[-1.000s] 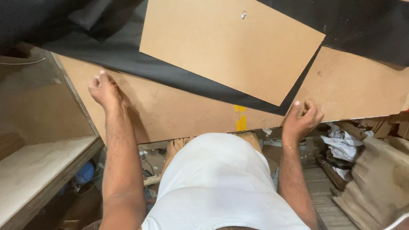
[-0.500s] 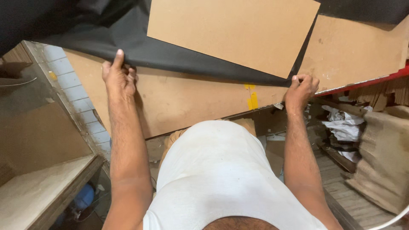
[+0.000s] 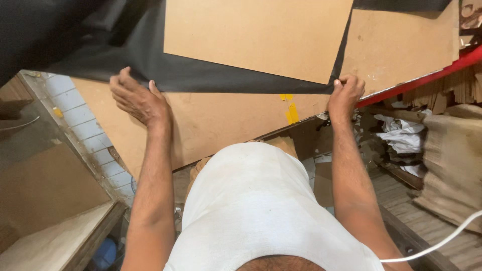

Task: The person unrolls a roll of black fabric across a workbench, smooths and aligns it, and lays a flat cardboard sheet on top as a guide. They hold the sheet steady with one hand and cut the fabric along its edge with a utility knife, repositioning the fabric and sheet to continue cutting.

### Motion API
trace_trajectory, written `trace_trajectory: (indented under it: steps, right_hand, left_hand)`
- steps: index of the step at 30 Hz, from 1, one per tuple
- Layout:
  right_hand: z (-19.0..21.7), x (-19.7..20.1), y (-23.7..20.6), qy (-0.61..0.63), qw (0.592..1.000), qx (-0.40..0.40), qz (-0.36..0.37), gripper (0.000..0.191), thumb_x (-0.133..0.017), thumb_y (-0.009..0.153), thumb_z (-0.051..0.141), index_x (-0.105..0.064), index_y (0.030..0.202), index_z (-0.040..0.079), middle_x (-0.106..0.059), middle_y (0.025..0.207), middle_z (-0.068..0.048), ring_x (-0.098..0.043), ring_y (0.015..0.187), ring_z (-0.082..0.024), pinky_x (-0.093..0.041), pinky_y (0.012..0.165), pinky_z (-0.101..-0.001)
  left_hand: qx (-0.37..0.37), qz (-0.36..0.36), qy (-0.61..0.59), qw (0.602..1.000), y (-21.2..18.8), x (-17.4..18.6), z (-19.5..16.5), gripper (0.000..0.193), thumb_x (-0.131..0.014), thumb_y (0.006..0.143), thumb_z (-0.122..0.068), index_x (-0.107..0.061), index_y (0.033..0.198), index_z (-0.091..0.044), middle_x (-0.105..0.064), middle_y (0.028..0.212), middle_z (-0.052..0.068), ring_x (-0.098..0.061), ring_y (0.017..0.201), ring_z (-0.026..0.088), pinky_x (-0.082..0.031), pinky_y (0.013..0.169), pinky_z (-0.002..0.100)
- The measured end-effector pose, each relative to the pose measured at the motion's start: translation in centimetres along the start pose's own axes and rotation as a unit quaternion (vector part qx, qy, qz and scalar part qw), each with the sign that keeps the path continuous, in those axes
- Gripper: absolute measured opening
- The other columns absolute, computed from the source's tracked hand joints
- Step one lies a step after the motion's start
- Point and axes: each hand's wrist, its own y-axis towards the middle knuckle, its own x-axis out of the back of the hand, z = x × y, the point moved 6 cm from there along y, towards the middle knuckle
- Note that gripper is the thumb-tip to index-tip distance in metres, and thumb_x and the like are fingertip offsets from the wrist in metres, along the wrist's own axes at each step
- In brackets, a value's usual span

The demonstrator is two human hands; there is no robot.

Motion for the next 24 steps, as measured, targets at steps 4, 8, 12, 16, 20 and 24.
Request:
trace_trajectory:
  steps: [4, 8, 12, 16, 20, 24]
  right_hand:
    - [1.8, 0.6, -1.7, -0.073, 0.991, 0.066, -0.089, 0.027, -0.065, 0.1, -0.001, -0.064, 0.126, 0.004, -0.052, 0.124, -0.016, -0.051, 0.122, -0.036, -0.043, 0.101, -0.0536]
    - [1.6, -0.3, -2.8, -0.034, 0.996, 0.062, -0.063, 0.029, -0.072, 0.101, 0.008, -0.064, 0.128, 0.001, -0.056, 0.117, -0.015, -0.054, 0.115, -0.034, -0.045, 0.098, -0.0493]
    - [0.8, -0.1, -2.9, -0.023, 0.995, 0.073, -0.064, 0.036, -0.078, 0.093, 0.008, -0.067, 0.127, 0.0, -0.057, 0.113, -0.013, -0.055, 0.11, -0.034, -0.046, 0.096, -0.0474]
    - [-0.2, 0.4, -2.7, 0.001, 0.995, 0.081, -0.057, 0.038, -0.079, 0.091, 0.006, -0.069, 0.127, 0.001, -0.058, 0.112, -0.011, -0.056, 0.108, -0.031, -0.049, 0.093, -0.0441]
    - [-0.8, 0.5, -2.7, 0.01, 0.994, 0.089, -0.058, 0.041, -0.081, 0.089, 0.004, -0.071, 0.129, 0.002, -0.058, 0.111, -0.01, -0.055, 0.104, -0.029, -0.049, 0.09, -0.0423]
    - [-1.1, 0.4, -2.9, 0.006, 0.993, 0.097, -0.067, 0.04, -0.08, 0.091, 0.003, -0.07, 0.129, 0.002, -0.057, 0.111, -0.009, -0.055, 0.105, -0.029, -0.049, 0.091, -0.0424]
  left_hand:
    - [-0.275, 0.09, -0.122, 0.949, -0.9, -1.4, -4.7, 0.066, -0.063, 0.086, 0.017, -0.05, 0.149, 0.0, -0.048, 0.15, 0.022, -0.046, 0.137, 0.038, -0.042, 0.121, 0.048]
    - [-0.241, 0.172, -0.197, 0.935, -0.3, -3.9, -5.1, 0.073, -0.06, 0.082, 0.016, -0.048, 0.153, 0.007, -0.048, 0.144, 0.028, -0.047, 0.127, 0.047, -0.043, 0.111, 0.052]
    - [-0.292, 0.176, -0.165, 0.925, -0.3, -4.3, -6.1, 0.071, -0.063, 0.08, 0.013, -0.05, 0.149, 0.008, -0.047, 0.137, 0.029, -0.046, 0.121, 0.047, -0.043, 0.106, 0.052]
    - [-0.29, 0.196, -0.169, 0.921, -0.8, -4.8, -6.7, 0.069, -0.057, 0.08, 0.015, -0.055, 0.148, 0.004, -0.048, 0.137, 0.026, -0.045, 0.123, 0.044, -0.043, 0.109, 0.053]
    - [-0.275, 0.2, -0.158, 0.927, -1.7, -6.4, -6.8, 0.07, -0.053, 0.077, 0.016, -0.061, 0.145, -0.002, -0.048, 0.143, 0.022, -0.044, 0.131, 0.043, -0.042, 0.115, 0.051]
    - [-0.282, 0.164, -0.167, 0.93, -1.3, -7.0, -6.9, 0.073, -0.062, 0.079, 0.009, -0.041, 0.149, 0.011, -0.036, 0.147, 0.027, -0.039, 0.137, 0.045, -0.037, 0.12, 0.051]
